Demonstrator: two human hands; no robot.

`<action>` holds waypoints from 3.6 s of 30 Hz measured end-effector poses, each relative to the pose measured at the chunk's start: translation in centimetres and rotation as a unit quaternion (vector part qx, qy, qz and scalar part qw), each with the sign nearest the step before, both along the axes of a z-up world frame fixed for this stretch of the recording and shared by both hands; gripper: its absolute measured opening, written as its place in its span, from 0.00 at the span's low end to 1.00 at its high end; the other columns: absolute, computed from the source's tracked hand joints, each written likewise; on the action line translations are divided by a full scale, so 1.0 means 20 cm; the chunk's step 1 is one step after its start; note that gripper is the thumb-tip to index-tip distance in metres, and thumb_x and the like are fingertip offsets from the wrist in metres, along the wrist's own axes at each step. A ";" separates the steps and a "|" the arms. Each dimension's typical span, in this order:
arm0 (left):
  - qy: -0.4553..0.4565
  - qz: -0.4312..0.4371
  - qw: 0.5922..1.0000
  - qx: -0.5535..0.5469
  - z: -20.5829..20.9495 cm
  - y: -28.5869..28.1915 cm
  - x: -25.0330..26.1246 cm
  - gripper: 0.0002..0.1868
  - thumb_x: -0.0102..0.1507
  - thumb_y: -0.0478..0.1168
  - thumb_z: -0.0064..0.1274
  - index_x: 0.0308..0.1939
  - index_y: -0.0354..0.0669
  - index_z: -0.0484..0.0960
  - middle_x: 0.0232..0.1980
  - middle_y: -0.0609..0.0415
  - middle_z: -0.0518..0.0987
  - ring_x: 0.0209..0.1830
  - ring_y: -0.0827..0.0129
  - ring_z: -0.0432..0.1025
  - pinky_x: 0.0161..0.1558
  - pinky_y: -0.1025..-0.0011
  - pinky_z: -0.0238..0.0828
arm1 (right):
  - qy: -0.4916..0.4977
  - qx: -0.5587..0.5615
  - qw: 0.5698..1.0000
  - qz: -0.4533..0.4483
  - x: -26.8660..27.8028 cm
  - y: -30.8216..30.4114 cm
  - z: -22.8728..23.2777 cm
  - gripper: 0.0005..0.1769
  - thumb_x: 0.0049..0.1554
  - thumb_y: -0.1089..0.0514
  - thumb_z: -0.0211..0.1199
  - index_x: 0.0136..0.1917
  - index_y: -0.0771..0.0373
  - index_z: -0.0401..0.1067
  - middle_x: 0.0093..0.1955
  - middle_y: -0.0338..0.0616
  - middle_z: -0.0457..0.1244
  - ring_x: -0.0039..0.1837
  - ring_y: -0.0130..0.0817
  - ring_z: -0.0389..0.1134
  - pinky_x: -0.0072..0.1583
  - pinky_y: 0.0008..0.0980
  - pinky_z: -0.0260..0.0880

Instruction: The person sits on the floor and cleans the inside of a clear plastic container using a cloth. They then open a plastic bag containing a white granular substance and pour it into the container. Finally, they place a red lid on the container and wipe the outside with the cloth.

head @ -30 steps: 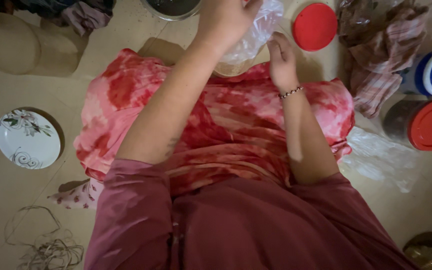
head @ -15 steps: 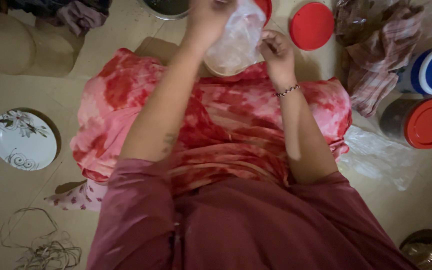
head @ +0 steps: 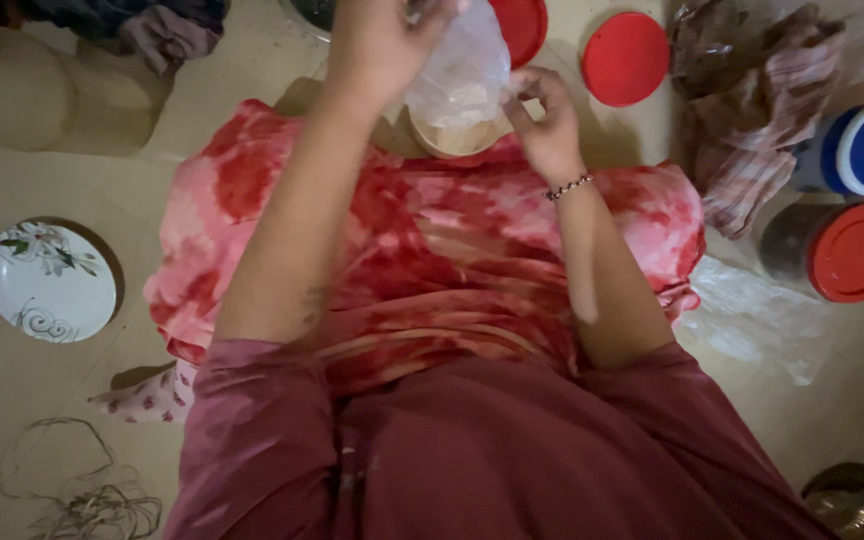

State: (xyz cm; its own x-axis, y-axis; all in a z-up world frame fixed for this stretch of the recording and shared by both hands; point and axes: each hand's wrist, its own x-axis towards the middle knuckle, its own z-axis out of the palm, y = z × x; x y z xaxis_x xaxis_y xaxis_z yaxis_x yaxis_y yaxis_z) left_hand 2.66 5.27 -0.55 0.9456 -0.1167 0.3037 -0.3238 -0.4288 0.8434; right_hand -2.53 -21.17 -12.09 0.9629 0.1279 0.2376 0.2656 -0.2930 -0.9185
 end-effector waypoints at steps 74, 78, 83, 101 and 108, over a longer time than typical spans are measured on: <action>0.194 0.048 0.966 -0.167 -0.49 0.03 -0.21 0.23 0.68 0.52 0.57 0.26 0.38 0.80 0.22 0.58 0.79 0.21 0.77 0.70 0.29 0.73 0.69 | 0.192 0.140 0.971 -0.020 0.16 0.03 0.19 0.25 0.73 0.44 0.51 0.38 0.57 0.64 0.33 0.29 0.56 0.37 0.21 0.53 0.42 0.23 0.56; 0.214 0.039 0.950 -0.224 -0.52 0.01 -0.21 0.22 0.69 0.51 0.56 0.30 0.37 0.81 0.23 0.59 0.79 0.23 0.77 0.71 0.31 0.74 0.69 | 0.231 0.156 0.958 -0.060 0.13 0.10 0.27 0.11 0.71 0.51 0.56 0.49 0.59 0.68 0.40 0.30 0.60 0.42 0.20 0.59 0.46 0.22 0.62; 0.122 0.001 0.976 -0.181 -0.57 0.01 -0.23 0.14 0.64 0.41 0.63 0.51 0.41 0.82 0.41 0.55 0.77 0.37 0.75 0.69 0.40 0.76 0.70 | 0.093 0.221 0.970 0.036 0.09 0.17 0.39 0.26 0.58 0.71 0.59 0.67 0.60 0.57 0.52 0.39 0.69 0.55 0.27 0.70 0.57 0.24 0.71; 0.314 0.010 0.949 -0.028 -0.79 -0.05 -0.23 0.37 0.66 0.41 0.50 0.78 0.44 0.55 0.61 0.35 0.77 0.49 0.49 0.78 0.52 0.61 0.75 | 0.315 0.445 0.834 -0.083 0.14 -0.29 0.45 0.02 0.60 0.65 0.56 0.46 0.59 0.68 0.50 0.41 0.66 0.59 0.40 0.69 0.66 0.48 0.77; 0.303 -0.004 0.949 -0.086 -0.62 0.00 -0.26 0.27 0.66 0.33 0.45 0.71 0.45 0.70 0.51 0.47 0.83 0.30 0.64 0.81 0.29 0.70 0.80 | 0.227 0.441 0.866 0.065 0.36 -0.86 0.09 0.11 0.70 0.50 0.55 0.47 0.56 0.68 0.46 0.40 0.60 0.49 0.38 0.62 0.65 0.45 0.64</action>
State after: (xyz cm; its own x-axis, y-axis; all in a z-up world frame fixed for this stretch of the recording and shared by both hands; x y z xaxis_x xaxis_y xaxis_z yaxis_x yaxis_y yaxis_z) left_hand -2.60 5.31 -12.86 0.9523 -0.1218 -0.2799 0.2399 -0.2681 0.9330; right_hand 4.73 -38.44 -10.38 0.9738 0.2035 -0.1012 -0.2032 0.5802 -0.7887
